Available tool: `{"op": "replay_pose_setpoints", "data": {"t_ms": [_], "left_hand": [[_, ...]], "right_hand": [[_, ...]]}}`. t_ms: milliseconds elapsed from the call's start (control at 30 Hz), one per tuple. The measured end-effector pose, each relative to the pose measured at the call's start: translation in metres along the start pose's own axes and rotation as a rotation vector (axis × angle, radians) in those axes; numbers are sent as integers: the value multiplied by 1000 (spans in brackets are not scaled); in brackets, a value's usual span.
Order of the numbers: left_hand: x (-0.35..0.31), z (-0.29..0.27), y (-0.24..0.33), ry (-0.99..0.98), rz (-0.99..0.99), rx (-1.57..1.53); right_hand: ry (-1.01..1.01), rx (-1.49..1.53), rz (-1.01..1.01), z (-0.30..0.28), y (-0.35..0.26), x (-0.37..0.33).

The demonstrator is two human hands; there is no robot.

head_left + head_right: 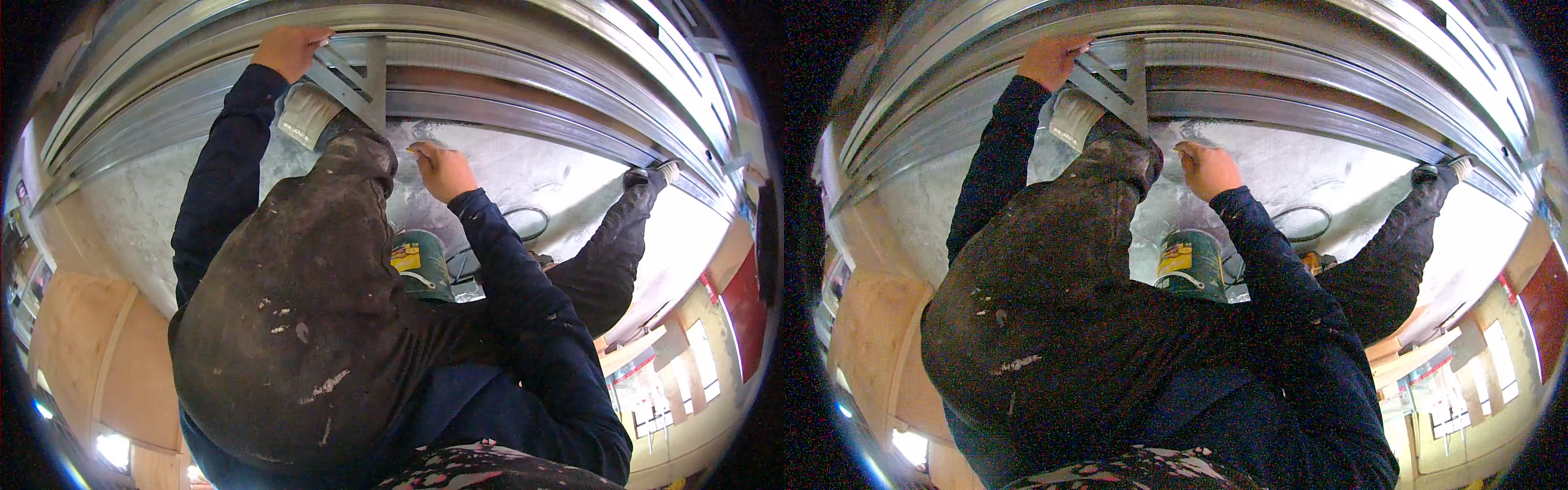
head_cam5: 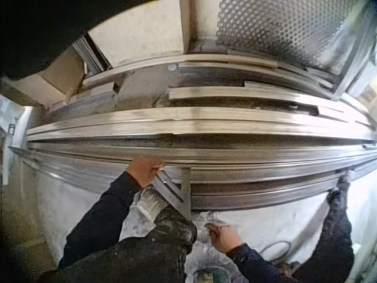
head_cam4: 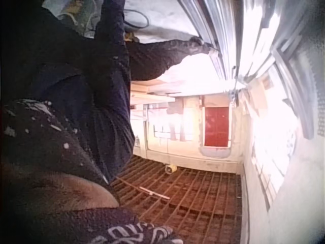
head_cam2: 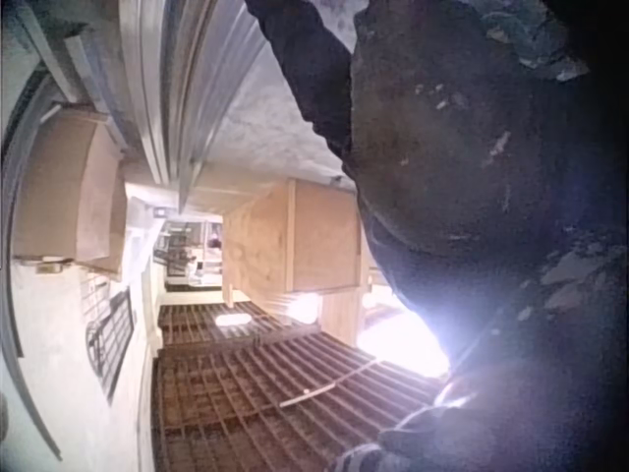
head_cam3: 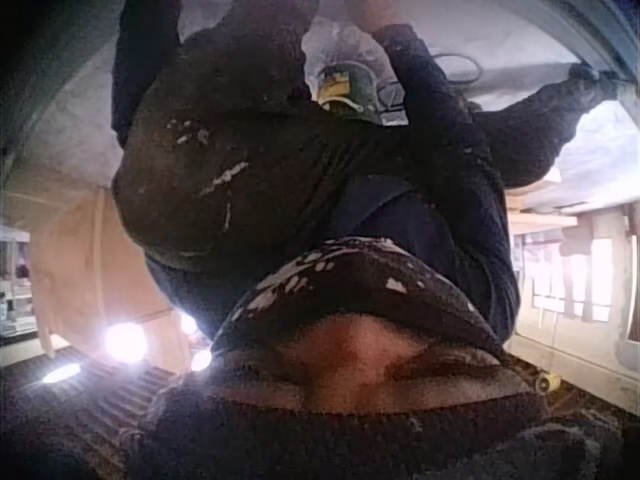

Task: Measuring and marking metal beams using a speed square and pencil.

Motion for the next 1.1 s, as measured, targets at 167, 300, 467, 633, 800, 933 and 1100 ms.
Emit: {"op": "replay_pose_setpoints", "data": {"t_ms": [167, 300, 467, 633, 800, 933, 1100], "left_hand": [[-2, 5, -14, 41, 42, -42], [0, 6, -10, 43, 83, -27], [-1, 5, -8, 53, 112, 19], [-2, 8, -16, 65, 118, -61], [-2, 6, -11, 63, 109, -79], [-2, 4, -5, 66, 98, -102], [-3, 6, -8, 62, 46, -27]], "right_hand": [[-6, 52, -1, -5, -10, 8], [52, 39, -24, -15, -11, 16], [116, 40, -12, -30, -16, 31], [309, 101, -28, -71, -46, 61], [445, 19, -30, -107, -66, 106], [498, -43, -5, -110, -68, 126], [402, 25, 65, -58, -53, 82]]}}
Point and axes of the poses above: each hand's wrist, its own x-axis towards the middle knuckle, its own z-axis out of the palm, y = z × x, the point moved 9 cm from there along x, towards the middle knuckle, and after that the axes turned 12 degrees about -x, right-handed, at the moved point
